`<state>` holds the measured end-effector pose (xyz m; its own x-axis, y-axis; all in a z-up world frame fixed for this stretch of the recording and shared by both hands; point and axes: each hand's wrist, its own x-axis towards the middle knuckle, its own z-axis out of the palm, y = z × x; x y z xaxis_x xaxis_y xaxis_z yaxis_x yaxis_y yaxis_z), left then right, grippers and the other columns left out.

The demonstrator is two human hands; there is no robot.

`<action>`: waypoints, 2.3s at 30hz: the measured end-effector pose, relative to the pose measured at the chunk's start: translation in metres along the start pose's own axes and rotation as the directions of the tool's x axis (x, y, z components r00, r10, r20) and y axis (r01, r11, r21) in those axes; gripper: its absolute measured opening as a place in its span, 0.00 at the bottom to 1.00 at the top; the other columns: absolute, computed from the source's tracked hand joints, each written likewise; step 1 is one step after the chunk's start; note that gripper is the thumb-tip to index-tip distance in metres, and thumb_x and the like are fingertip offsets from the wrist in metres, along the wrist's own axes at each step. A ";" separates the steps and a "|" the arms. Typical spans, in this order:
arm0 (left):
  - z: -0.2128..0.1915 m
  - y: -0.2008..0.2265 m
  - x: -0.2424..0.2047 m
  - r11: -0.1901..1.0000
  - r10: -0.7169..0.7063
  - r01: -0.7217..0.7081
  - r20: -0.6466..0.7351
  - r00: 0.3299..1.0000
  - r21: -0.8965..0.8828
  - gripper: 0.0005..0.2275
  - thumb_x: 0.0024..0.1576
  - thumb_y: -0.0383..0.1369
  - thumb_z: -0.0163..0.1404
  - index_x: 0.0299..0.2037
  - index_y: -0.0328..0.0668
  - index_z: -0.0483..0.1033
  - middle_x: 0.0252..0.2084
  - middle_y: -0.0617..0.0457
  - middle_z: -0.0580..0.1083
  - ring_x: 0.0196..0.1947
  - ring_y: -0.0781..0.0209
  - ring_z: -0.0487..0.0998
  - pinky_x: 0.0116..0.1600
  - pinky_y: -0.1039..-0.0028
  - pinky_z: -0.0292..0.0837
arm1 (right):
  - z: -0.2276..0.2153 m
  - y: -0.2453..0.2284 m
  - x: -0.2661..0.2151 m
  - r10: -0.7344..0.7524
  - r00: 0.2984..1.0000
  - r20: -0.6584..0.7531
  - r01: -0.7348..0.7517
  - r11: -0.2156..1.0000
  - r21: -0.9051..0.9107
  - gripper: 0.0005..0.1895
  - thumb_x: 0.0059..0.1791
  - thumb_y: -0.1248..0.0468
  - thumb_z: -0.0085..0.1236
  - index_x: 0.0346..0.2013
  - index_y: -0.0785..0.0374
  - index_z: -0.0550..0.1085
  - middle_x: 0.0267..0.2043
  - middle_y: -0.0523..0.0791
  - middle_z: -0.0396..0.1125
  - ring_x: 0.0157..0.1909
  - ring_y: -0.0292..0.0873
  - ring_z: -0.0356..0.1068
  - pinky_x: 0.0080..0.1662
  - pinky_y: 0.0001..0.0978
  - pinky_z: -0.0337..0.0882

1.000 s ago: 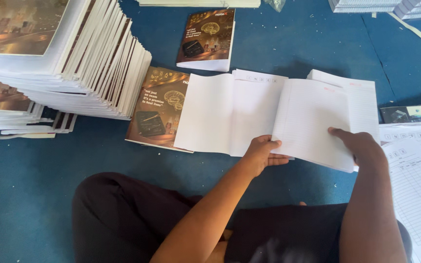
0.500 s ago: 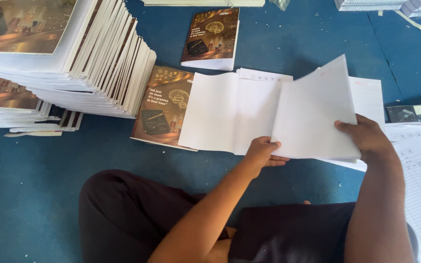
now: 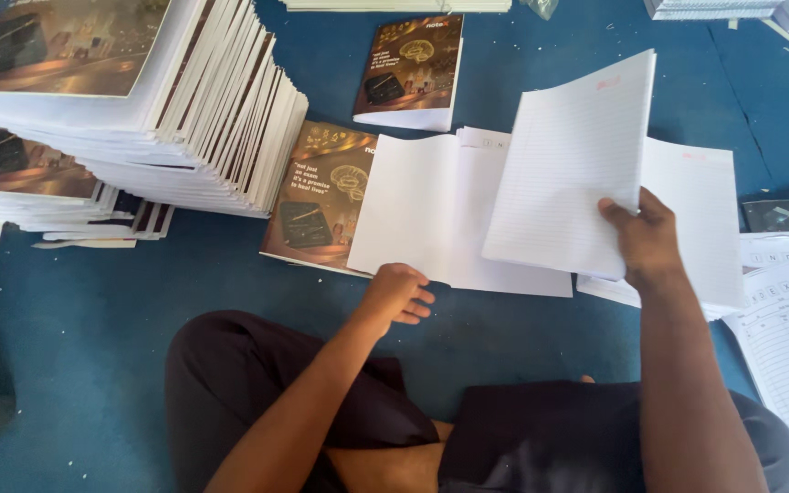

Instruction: The person inserts loose index pages into a notebook cover and places the assembled notebook onto a stack. This process is repeated multiple times with different sets of pages and covers.

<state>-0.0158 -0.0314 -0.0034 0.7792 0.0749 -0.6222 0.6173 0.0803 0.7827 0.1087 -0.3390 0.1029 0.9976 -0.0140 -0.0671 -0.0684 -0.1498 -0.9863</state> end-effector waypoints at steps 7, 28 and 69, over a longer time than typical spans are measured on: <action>-0.026 0.006 -0.010 0.993 0.114 -0.103 -0.376 0.919 0.050 0.13 0.56 0.35 0.52 0.45 0.33 0.73 0.39 0.38 0.79 0.34 0.45 0.83 0.38 0.56 0.80 | 0.026 0.013 -0.001 0.113 0.994 -0.010 -0.113 0.990 -0.083 0.22 0.53 0.67 0.53 0.62 0.73 0.68 0.51 0.58 0.71 0.45 0.51 0.76 0.45 0.39 0.80; -0.043 0.013 0.009 0.633 0.602 -0.082 -0.423 0.678 0.769 0.31 0.46 0.31 0.64 0.58 0.29 0.64 0.52 0.33 0.68 0.51 0.33 0.75 0.55 0.53 0.74 | 0.048 0.028 0.004 0.228 0.974 0.013 -0.227 0.971 -0.074 0.23 0.53 0.67 0.54 0.62 0.73 0.68 0.53 0.59 0.71 0.48 0.52 0.76 0.45 0.42 0.80; 0.019 0.015 0.063 0.886 0.423 -0.452 -0.217 0.880 -0.105 0.26 0.63 0.36 0.50 0.71 0.38 0.63 0.47 0.42 0.77 0.40 0.59 0.74 0.42 0.71 0.70 | 0.066 -0.006 -0.016 0.379 0.921 0.088 -0.358 0.914 -0.190 0.33 0.50 0.47 0.55 0.64 0.62 0.68 0.55 0.53 0.72 0.54 0.45 0.75 0.49 0.35 0.79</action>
<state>0.0447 -0.0445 -0.0311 0.9233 0.3152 -0.2196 0.1831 0.1415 0.9729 0.0938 -0.2731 0.0996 0.8933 0.0174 -0.4491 -0.4207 -0.3195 -0.8491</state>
